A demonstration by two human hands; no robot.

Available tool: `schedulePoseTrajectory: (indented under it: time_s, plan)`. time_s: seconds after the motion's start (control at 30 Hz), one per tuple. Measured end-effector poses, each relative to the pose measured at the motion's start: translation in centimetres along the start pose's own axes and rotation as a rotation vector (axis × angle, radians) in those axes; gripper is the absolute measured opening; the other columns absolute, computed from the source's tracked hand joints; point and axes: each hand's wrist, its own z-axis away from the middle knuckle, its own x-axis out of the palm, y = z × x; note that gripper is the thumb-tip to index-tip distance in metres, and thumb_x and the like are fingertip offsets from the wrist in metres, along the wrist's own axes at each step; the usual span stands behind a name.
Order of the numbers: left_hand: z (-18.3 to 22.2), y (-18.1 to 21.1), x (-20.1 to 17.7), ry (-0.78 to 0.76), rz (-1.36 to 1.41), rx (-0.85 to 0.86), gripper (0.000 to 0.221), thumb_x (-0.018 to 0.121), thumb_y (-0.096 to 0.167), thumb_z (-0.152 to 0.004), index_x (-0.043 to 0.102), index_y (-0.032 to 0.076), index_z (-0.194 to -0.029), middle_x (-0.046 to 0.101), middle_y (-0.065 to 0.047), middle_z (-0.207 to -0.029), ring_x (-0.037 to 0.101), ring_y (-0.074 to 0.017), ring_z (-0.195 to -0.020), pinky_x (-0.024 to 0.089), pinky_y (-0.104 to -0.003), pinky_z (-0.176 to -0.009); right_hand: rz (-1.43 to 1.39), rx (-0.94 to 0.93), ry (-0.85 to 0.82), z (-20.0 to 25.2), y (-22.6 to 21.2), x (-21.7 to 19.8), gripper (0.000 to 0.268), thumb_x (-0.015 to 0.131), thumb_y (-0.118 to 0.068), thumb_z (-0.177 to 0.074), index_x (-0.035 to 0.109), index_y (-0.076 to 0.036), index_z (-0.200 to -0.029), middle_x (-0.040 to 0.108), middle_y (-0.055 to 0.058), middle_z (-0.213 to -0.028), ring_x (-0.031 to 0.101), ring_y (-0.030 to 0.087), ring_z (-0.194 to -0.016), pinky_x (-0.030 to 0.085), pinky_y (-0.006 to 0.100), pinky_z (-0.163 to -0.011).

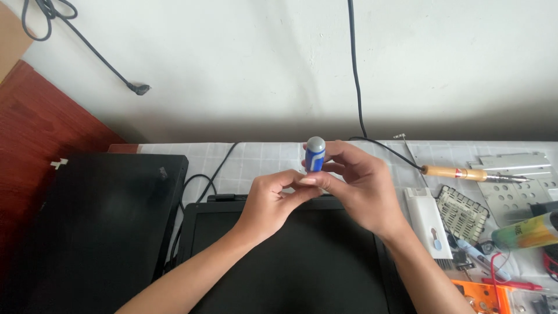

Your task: Removing the plastic bezel from a laptop screen using a prying tool

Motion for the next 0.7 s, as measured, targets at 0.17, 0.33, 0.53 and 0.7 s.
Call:
schedulePoseTrajectory:
  time_s: [0.17, 0.33, 0.53, 0.7]
  plan:
    - [-0.1, -0.8, -0.2, 0.007, 0.030, 0.010, 0.003, 0.077, 0.007, -0.091, 0.077, 0.005, -0.089, 0.079, -0.012, -0.079, 0.078, -0.0179, -0.070, 0.062, -0.023, -0.052, -0.051, 0.021, -0.014, 0.0, 0.9, -0.3, 0.036, 0.081, 0.000, -0.080, 0.067, 0.008, -0.113, 0.075, 0.020, -0.090, 0.076, 0.035, -0.101, 0.060, 0.058, -0.093]
    - [-0.2, -0.4, -0.3, 0.012, -0.010, 0.011, 0.002, 0.077, 0.007, -0.091, 0.077, 0.006, -0.090, 0.080, -0.012, -0.080, 0.079, -0.0200, -0.071, 0.064, -0.026, -0.052, -0.023, 0.055, -0.001, 0.0, 0.3, 0.0, 0.037, 0.077, 0.002, -0.082, 0.066, 0.010, -0.117, 0.075, 0.026, -0.097, 0.077, 0.043, -0.101, 0.064, 0.059, -0.086]
    - [0.1, -0.7, -0.4, -0.012, 0.037, -0.031, 0.005, 0.078, 0.011, -0.089, 0.074, 0.009, -0.091, 0.078, -0.001, -0.086, 0.074, -0.0141, -0.080, 0.059, -0.026, -0.076, -0.090, 0.165, -0.055, 0.2, -0.7, -0.5, 0.028, 0.069, -0.007, -0.092, 0.060, 0.000, -0.117, 0.075, 0.017, -0.107, 0.074, 0.024, -0.104, 0.067, 0.038, -0.094]
    - [0.1, -0.7, -0.4, -0.017, 0.023, -0.001, 0.009, 0.080, 0.012, -0.088, 0.071, 0.011, -0.087, 0.076, -0.003, -0.083, 0.072, -0.0153, -0.077, 0.060, -0.026, -0.071, 0.033, 0.160, -0.066, -0.1, -2.3, -0.4, 0.023, 0.071, -0.011, -0.090, 0.064, -0.003, -0.110, 0.077, 0.011, -0.105, 0.075, 0.020, -0.103, 0.068, 0.038, -0.097]
